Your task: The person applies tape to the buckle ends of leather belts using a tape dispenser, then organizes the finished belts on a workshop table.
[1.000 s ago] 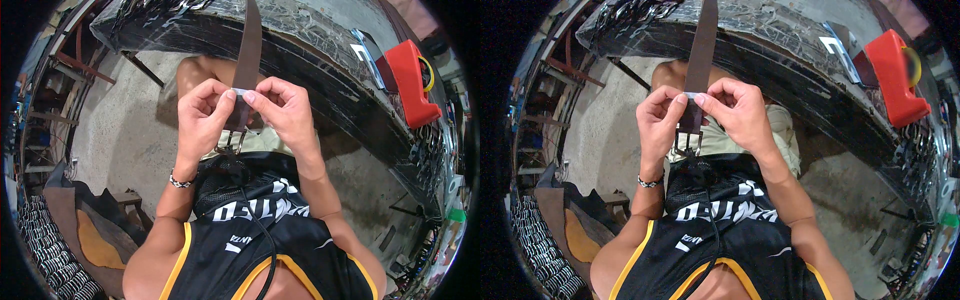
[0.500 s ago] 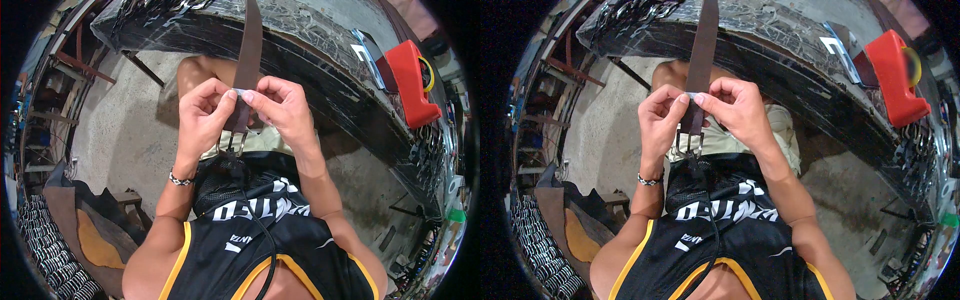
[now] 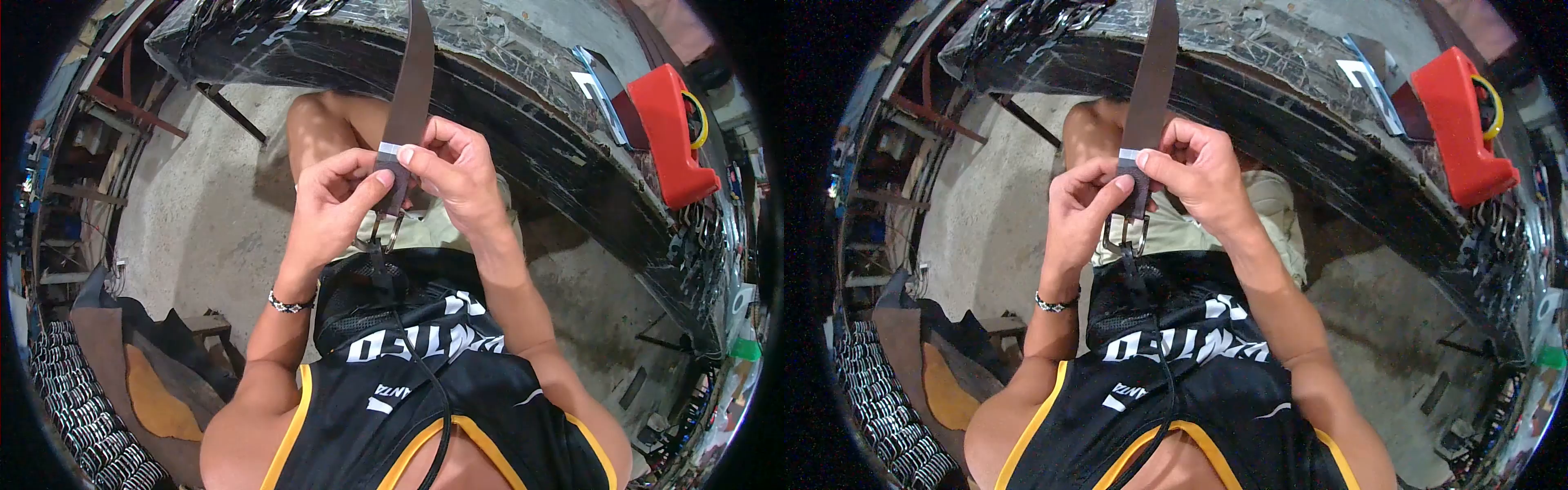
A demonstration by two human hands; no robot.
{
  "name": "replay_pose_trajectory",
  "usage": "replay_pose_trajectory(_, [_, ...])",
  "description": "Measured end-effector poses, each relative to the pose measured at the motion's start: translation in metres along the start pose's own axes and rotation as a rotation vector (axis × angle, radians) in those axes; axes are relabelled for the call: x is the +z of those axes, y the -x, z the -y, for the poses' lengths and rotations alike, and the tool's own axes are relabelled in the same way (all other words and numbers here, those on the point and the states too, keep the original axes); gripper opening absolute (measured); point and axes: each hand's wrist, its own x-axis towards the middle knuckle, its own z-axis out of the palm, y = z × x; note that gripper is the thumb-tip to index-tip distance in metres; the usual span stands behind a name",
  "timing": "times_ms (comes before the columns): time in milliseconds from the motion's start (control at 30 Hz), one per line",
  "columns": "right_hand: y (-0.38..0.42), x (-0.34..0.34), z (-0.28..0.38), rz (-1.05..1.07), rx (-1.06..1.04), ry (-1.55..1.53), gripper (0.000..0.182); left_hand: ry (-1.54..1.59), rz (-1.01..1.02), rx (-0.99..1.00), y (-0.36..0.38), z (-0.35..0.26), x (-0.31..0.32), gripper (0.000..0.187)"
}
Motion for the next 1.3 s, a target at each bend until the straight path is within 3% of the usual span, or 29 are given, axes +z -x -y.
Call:
replay_pose_trajectory(600, [0.002,-0.004,0.008,0.055,-0.032,0.055,0.015,-0.066,-0.117,0.047,0.000,0.001,0.015,0.016])
replay_pose_trajectory(800, [0.008,-0.005,0.014,-0.005,0.086,0.187,0.018,-0.031,-0.152,0.029,-0.002,0.000,0.011,0.013])
replay_pose_trajectory(1067, [0.067,-0.035,0.113,-0.315,-0.043,0.624,0.017,-0.201,-0.212,0.031,-0.002,0.000,0.006,0.017])
replay_pose_trajectory(1300, [0.160,-0.100,0.249,-0.865,-0.548,0.977,0.023,-0.172,-0.169,0.091,-0.002,0.007,0.008,0.017])
